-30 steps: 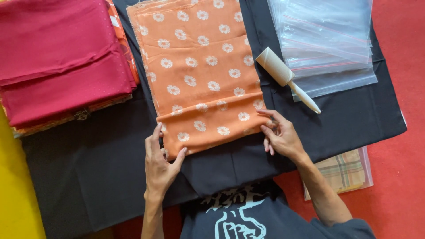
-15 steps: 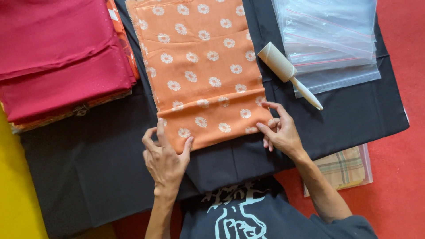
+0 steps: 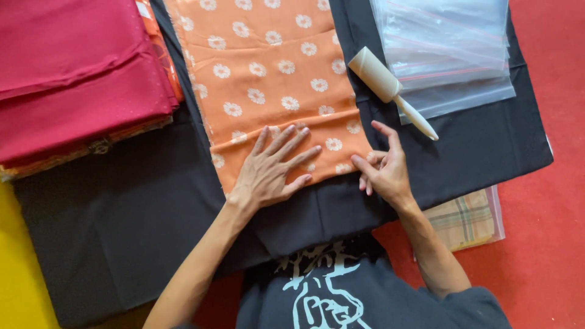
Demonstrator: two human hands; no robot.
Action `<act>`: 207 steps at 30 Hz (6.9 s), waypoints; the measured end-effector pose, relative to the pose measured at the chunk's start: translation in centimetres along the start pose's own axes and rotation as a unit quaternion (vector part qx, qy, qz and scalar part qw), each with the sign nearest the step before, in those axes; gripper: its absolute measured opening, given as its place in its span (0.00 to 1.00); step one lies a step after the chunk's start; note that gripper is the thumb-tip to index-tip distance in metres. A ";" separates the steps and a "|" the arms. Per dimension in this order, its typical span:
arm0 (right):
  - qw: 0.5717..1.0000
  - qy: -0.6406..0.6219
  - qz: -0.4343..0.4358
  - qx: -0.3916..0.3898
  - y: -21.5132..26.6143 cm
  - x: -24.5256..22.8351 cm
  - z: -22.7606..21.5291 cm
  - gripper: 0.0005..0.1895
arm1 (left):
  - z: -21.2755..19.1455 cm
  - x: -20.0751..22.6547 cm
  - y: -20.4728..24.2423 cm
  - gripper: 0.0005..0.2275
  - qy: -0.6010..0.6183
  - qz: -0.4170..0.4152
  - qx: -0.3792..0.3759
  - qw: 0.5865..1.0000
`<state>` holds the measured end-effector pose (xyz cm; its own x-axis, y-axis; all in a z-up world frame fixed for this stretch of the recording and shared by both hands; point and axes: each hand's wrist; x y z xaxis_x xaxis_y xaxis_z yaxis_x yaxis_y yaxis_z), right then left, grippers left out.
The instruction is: The person uses a lint roller to roll over an orange patterned fabric on a black table. They repeatedly fold and unfold the fabric while continuing to roll it. Stacks of other fabrics and plastic bags are visible nearby.
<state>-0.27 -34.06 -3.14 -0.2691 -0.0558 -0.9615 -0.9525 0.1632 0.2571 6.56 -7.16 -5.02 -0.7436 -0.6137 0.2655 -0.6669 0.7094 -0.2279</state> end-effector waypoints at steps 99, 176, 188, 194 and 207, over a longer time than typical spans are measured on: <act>0.721 0.412 -0.543 -0.123 -21.3 2.3 12.9 0.09 | 4.7 2.4 -3.6 0.23 0.177 0.222 0.066 0.957; 0.751 0.453 -0.473 -0.084 -12.0 -0.6 0.0 0.14 | 3.8 2.5 -3.9 0.21 0.162 0.219 0.019 0.962; 0.760 0.431 -0.479 -0.080 -16.2 1.2 -1.1 0.13 | 4.5 2.4 -3.7 0.23 0.161 0.218 0.005 0.963; 0.763 0.441 -0.465 -0.082 -13.7 1.2 -1.0 0.15 | 3.5 2.6 -3.8 0.23 0.195 0.211 -0.005 0.958; 0.802 0.413 -0.418 -0.105 -13.0 0.2 -3.6 0.12 | 3.9 2.5 -3.8 0.22 0.156 0.214 0.001 0.964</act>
<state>11.50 -39.74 -6.34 0.5564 -0.7067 -0.4370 -0.8290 -0.4366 -0.3495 7.02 -12.75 -7.15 -0.8999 -0.1304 0.4162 -0.3030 0.8733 -0.3816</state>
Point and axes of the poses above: each hand's wrist, its own y-axis away from the middle knuckle, its own z-axis out of the palm, x = y × z, and after that the axes turned 4 degrees about -y, right-handed
